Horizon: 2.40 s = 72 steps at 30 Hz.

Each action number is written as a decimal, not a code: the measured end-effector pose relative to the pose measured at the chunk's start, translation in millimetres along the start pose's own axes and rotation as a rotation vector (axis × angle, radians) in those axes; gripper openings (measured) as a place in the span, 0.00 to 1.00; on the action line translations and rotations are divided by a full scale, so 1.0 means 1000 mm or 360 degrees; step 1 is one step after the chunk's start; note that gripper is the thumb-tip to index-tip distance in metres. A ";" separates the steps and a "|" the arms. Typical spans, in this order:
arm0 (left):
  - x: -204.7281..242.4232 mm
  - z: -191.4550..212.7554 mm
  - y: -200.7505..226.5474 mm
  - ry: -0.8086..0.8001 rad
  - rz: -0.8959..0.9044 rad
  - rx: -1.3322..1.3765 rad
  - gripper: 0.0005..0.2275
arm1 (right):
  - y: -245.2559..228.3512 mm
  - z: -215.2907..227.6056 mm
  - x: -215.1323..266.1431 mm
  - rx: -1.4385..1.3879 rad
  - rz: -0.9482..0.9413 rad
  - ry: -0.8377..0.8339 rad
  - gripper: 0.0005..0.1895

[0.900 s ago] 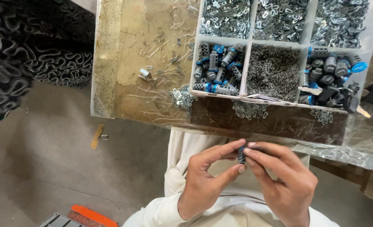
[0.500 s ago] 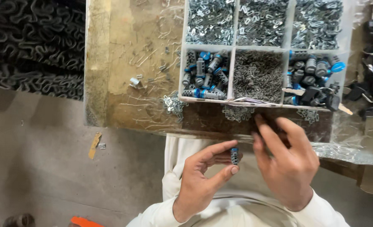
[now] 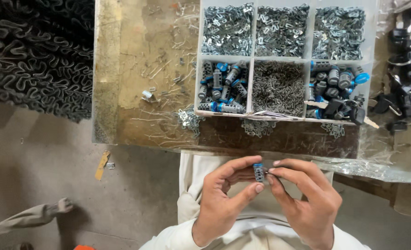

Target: The person assembles small lock cylinders by hand, inserting metal pins into a blue and silver cylindrical body. They repeatedly pick up pins from a compartmentalized tray and insert them into the cylinder, then place the assembled unit into a designated compartment.

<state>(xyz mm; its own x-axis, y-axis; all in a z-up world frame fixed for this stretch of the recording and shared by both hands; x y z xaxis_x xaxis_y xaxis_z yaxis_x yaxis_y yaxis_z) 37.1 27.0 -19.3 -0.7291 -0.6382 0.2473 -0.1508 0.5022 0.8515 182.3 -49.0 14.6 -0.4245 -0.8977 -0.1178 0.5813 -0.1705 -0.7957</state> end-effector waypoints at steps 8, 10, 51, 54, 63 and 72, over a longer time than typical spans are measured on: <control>0.004 0.001 0.011 0.0038 -0.0015 -0.0258 0.21 | -0.004 -0.001 0.003 -0.0238 0.0024 0.0016 0.09; 0.005 0.001 0.013 0.0033 -0.0018 -0.0259 0.21 | -0.005 -0.001 0.002 -0.0345 0.0055 0.0004 0.09; 0.038 0.070 0.016 0.0401 -0.0140 -0.0079 0.21 | -0.071 -0.071 -0.059 0.0700 0.0528 -0.0297 0.21; 0.039 0.072 0.012 0.0437 0.0009 0.0060 0.22 | -0.065 -0.064 -0.056 0.0632 0.0375 -0.0216 0.17; 0.036 0.074 0.015 0.0370 -0.0087 0.0039 0.22 | -0.062 -0.063 -0.045 0.0586 0.0539 -0.0255 0.18; 0.027 0.055 0.015 0.0230 -0.0236 0.0156 0.22 | -0.036 -0.053 -0.025 -0.0051 -0.0044 -0.0269 0.11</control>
<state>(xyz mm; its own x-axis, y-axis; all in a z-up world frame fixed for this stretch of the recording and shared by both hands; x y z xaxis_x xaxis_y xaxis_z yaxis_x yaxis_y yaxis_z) -21.7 49.0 -25.3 -0.5922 -0.7825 0.1924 -0.3183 0.4465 0.8362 135.3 1.3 14.6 -0.3157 -0.9489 0.0036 0.5475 -0.1852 -0.8161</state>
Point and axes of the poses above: each hand's wrist, its own x-axis away from the middle knuckle, its own z-axis out of the back of the hand, y = z × x, the point moved 4 cm from there along -x, towards the middle knuckle, and after that the axes turned 8 degrees about -y, right-handed, at the moved point
